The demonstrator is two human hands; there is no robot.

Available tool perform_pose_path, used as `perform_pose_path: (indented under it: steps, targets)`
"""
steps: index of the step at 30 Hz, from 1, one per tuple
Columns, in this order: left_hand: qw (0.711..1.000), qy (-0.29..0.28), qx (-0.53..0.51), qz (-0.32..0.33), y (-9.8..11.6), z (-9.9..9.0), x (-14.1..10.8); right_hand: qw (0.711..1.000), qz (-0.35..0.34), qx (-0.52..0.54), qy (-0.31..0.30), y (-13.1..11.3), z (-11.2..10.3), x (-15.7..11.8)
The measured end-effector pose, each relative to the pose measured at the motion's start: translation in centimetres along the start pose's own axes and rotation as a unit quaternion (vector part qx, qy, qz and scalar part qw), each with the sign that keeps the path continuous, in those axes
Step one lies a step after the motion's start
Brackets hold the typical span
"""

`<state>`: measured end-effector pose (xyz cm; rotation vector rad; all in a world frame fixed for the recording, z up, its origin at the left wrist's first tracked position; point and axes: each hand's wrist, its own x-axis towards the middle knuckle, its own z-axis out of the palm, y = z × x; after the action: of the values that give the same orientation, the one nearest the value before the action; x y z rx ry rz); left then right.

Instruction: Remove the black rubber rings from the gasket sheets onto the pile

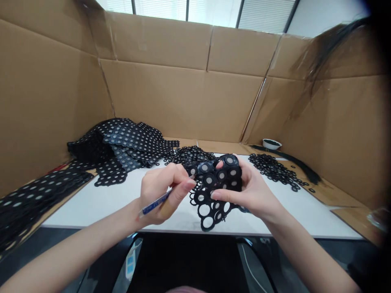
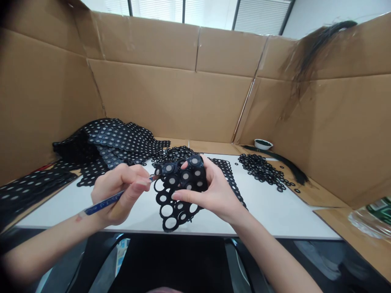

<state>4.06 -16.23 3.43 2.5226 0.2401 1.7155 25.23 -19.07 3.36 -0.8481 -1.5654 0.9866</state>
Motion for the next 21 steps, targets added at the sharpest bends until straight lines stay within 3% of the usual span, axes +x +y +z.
perform_pose_path:
  steps: [21]
  targets:
    - [0.999,0.004,0.034,0.015,-0.42,-0.44,0.1,0.999,-0.024,-0.02,0.025,-0.21,0.75,-0.81]
